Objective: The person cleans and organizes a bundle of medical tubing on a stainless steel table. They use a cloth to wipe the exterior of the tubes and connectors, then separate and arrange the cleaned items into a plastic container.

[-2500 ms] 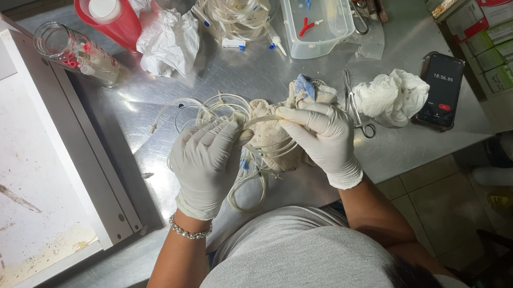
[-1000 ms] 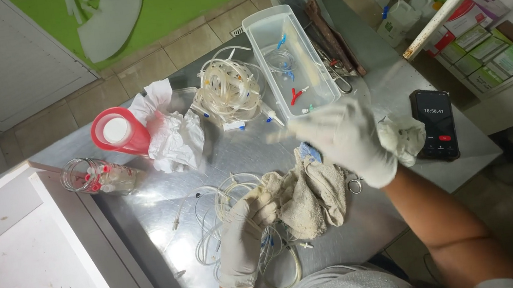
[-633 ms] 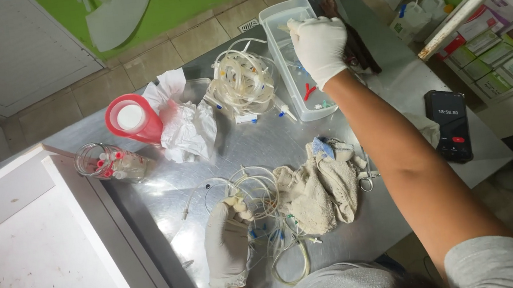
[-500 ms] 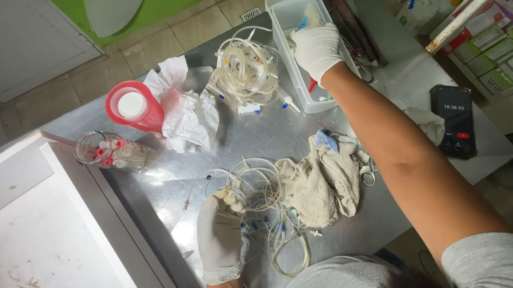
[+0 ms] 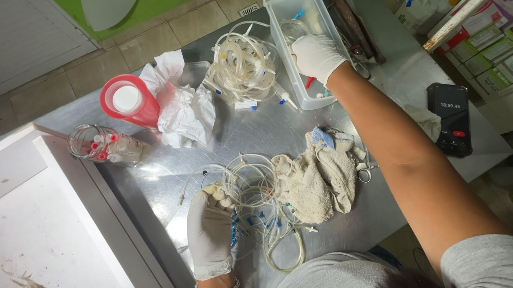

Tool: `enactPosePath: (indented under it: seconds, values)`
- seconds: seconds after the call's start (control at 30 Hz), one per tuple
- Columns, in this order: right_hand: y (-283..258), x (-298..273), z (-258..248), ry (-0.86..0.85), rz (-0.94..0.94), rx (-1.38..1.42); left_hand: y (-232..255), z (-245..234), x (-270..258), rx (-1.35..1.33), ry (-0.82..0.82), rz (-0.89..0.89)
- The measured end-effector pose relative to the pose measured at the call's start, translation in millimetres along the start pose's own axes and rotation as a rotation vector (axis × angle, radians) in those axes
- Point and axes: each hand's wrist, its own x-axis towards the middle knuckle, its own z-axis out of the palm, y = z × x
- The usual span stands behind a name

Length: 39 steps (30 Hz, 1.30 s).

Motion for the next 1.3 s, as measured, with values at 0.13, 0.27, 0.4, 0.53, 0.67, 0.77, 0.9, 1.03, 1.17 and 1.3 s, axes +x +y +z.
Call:
enactPosePath:
  seconds: [0.13,0.27,0.4,0.53,0.67,0.77,0.9,1.03,1.17,1.3]
  values:
    - [9.5,-34.6,0.1,0.264,-0.116,0.131,-4.1,-16.6,9.3,0.053,0.038,0.038]
    - [0.3,-99.8,-53.9,0.33,-0.084,0.121,4.8,-18.8,10.0,0.079,0.04,0.065]
    - [-33.4,-188.1,-83.1,0.231,-0.226,0.324,17.0,-22.8,10.6,0.124,0.06,0.147]
    - [-74.1,-264.0,-97.0,0.034,-0.453,0.602,24.6,-11.0,0.0,0.232,0.127,0.237]
    - [-88.8,-294.7,-54.7,-0.148,-0.555,0.619,28.1,-0.2,-19.4,0.53,0.195,0.334]
    - [-91.4,-309.4,-26.0,-0.085,-0.613,0.505,19.7,-6.6,-27.2,0.725,0.168,0.366]
    - [-80.2,-311.1,21.7,0.097,-0.575,0.466,-9.1,12.7,-52.0,1.112,-0.009,0.447]
    - [-72.8,-320.0,22.0,0.15,-0.511,0.627,-43.0,44.1,-64.2,1.547,-0.334,0.592]
    - [-72.8,-325.1,28.2,0.172,-0.454,0.657,-79.4,27.5,-45.0,2.166,-0.34,1.118]
    - [-73.7,-330.7,26.5,0.203,-0.438,0.573,-72.0,31.2,-37.7,2.348,-0.361,0.859]
